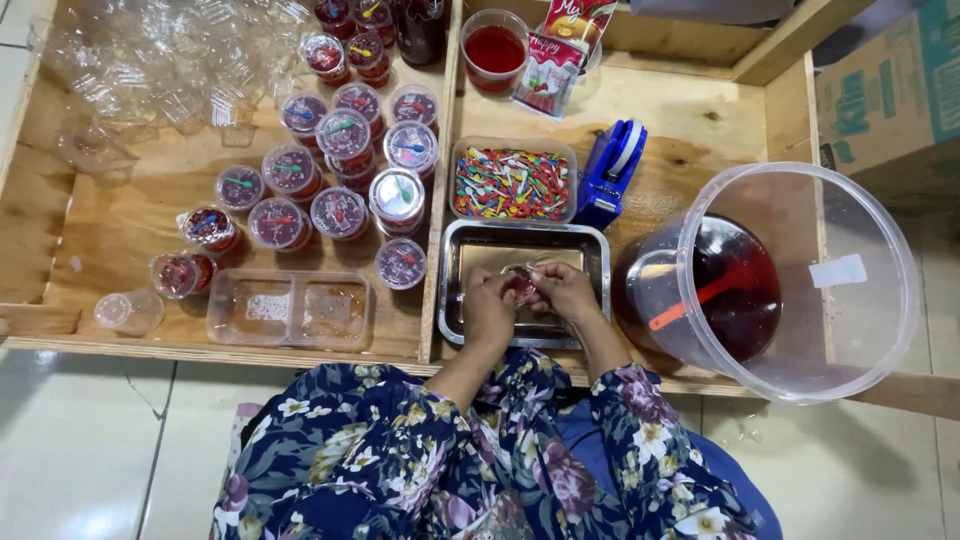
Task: Preparing small jelly cups by scooping jelly from a large container and adding sprinkles as a topping.
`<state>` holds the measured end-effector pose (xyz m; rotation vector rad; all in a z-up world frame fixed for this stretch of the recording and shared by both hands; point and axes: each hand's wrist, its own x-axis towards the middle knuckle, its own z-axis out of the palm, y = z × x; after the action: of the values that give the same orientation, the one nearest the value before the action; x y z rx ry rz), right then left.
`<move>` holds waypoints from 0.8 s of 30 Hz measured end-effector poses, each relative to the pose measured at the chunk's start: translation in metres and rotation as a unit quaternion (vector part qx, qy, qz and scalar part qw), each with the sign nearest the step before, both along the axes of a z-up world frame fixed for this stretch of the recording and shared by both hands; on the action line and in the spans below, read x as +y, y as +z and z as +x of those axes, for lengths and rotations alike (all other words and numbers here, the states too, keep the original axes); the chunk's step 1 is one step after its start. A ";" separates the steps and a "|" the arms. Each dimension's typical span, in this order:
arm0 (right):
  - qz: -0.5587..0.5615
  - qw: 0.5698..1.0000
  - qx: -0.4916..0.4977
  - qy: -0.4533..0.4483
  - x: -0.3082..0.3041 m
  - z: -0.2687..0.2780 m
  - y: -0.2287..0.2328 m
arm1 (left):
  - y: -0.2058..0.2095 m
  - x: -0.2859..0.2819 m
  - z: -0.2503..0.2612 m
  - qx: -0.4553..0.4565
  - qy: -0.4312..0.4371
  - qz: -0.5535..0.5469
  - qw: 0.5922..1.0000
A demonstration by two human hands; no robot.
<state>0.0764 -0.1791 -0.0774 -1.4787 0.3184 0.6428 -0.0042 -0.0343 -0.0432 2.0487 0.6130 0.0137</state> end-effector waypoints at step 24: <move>-0.226 0.966 -0.111 0.053 0.036 0.002 0.047 | 0.000 0.000 0.000 0.007 0.016 -0.038 0.999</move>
<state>0.0788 -0.1428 -0.0308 -1.9979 0.2194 0.4999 -0.0045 -0.0340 -0.0436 1.9680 0.6448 -0.0042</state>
